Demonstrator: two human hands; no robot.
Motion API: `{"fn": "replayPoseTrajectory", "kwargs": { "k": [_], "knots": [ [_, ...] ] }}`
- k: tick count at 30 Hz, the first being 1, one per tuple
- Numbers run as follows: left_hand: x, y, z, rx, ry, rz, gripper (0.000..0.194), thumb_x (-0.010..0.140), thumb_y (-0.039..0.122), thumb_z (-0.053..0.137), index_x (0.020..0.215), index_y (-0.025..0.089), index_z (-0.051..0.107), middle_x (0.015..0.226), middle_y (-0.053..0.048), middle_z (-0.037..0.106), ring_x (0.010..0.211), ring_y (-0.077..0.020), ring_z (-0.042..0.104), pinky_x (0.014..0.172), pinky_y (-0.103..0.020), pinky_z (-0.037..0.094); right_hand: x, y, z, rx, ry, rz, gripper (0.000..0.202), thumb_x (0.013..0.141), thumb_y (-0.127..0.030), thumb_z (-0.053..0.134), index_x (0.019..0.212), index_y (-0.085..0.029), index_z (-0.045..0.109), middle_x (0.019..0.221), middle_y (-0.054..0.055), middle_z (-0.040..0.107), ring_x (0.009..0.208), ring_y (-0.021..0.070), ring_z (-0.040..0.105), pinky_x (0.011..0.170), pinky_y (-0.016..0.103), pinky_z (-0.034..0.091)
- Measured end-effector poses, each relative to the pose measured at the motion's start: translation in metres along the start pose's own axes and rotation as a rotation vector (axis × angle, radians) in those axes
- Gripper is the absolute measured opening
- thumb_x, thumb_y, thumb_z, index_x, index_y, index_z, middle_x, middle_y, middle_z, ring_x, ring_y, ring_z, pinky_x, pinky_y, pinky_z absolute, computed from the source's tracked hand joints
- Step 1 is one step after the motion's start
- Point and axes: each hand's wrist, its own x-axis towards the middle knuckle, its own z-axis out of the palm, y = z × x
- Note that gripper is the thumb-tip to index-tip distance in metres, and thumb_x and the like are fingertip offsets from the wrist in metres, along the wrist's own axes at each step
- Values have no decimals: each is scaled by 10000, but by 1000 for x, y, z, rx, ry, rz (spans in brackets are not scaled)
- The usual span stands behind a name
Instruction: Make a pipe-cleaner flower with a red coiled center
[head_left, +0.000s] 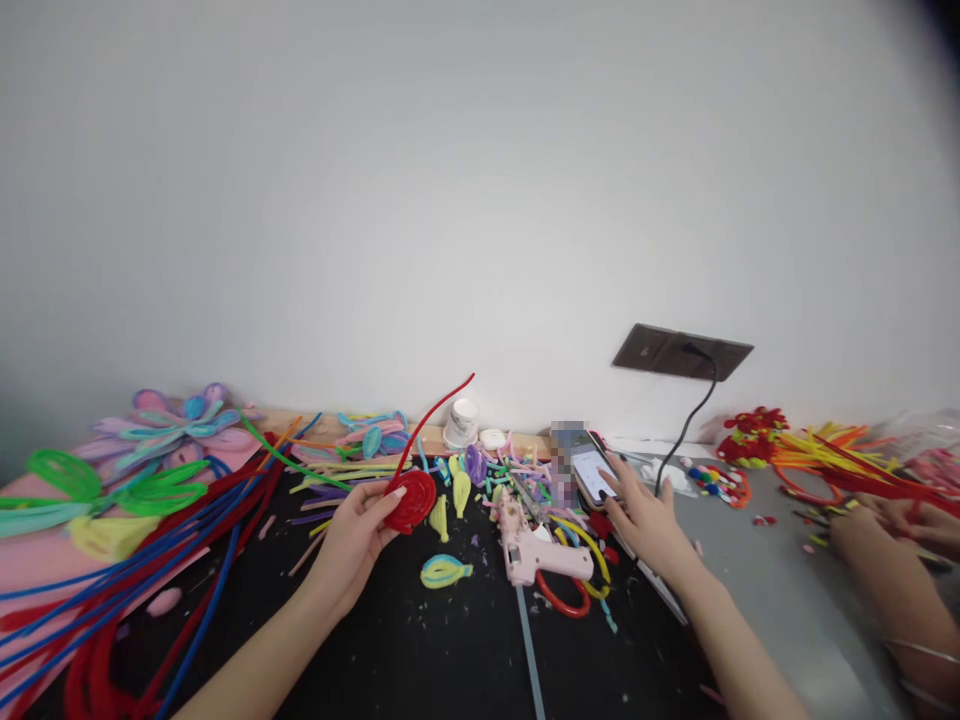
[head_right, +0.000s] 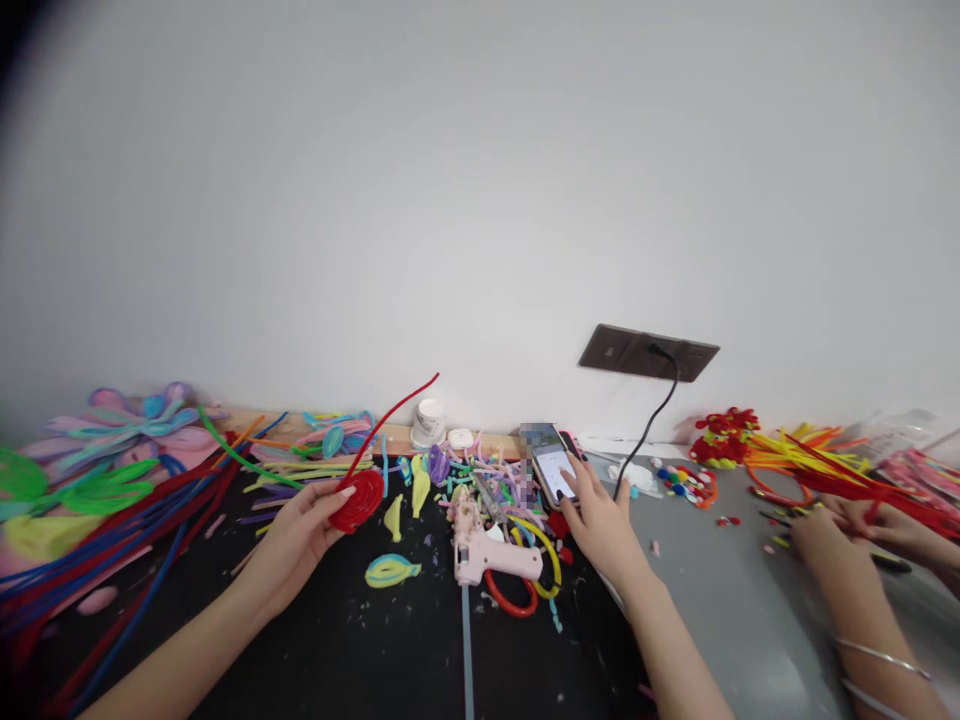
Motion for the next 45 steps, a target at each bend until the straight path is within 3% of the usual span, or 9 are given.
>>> {"fn": "replayPoseTrajectory", "kwargs": {
  "k": [5,10,20,25,31,36,45],
  "knots": [
    [-1,0,-1,-9,-7,2,204,696,135,718,824,157,561,764,-39,724,631,-118,659,558,-203,540,-1,8,5,-46,49,38,577,910,-272,286,1449,-220,86,1311,113,555,1323,302,359,1000,729,114],
    [-1,1,1,-4,-15,-8,191,696,140,715,803,154,557,747,-32,720,620,-119,659,543,-206,536,-2,15,11,-81,103,57,562,916,-321,305,1441,-208,137,1421,156,415,1307,334,374,974,739,171],
    [-3,2,2,-4,-14,-9,232,648,161,752,789,159,568,745,-24,724,610,-125,661,547,-213,524,1,12,10,-100,82,54,558,898,-325,318,1423,-181,195,1423,166,408,1313,337,362,971,741,161],
    [-4,4,3,-20,-5,-7,239,625,149,764,776,157,579,734,-19,717,617,-131,657,545,-214,515,0,7,10,-73,54,-4,597,882,-306,334,1437,-192,148,1347,149,509,1327,321,345,987,733,120],
    [-4,4,4,-9,12,-17,188,690,120,713,790,164,561,768,-31,715,641,-124,655,571,-212,528,-7,7,5,-55,80,125,592,875,-311,328,1422,-154,164,1258,156,588,1278,329,418,1002,721,78],
    [-3,3,4,2,23,-17,190,695,117,708,797,165,556,743,-25,711,616,-120,649,556,-208,529,-12,7,5,-53,15,116,587,867,-324,344,1410,-167,189,1302,149,553,1249,329,455,1013,712,42],
    [-5,5,5,-13,18,-21,197,666,119,726,790,160,578,758,-35,728,624,-137,669,559,-218,532,-11,7,6,-59,26,113,597,874,-326,333,1424,-154,180,1259,156,588,1272,326,428,1008,715,43]
  ]
}}
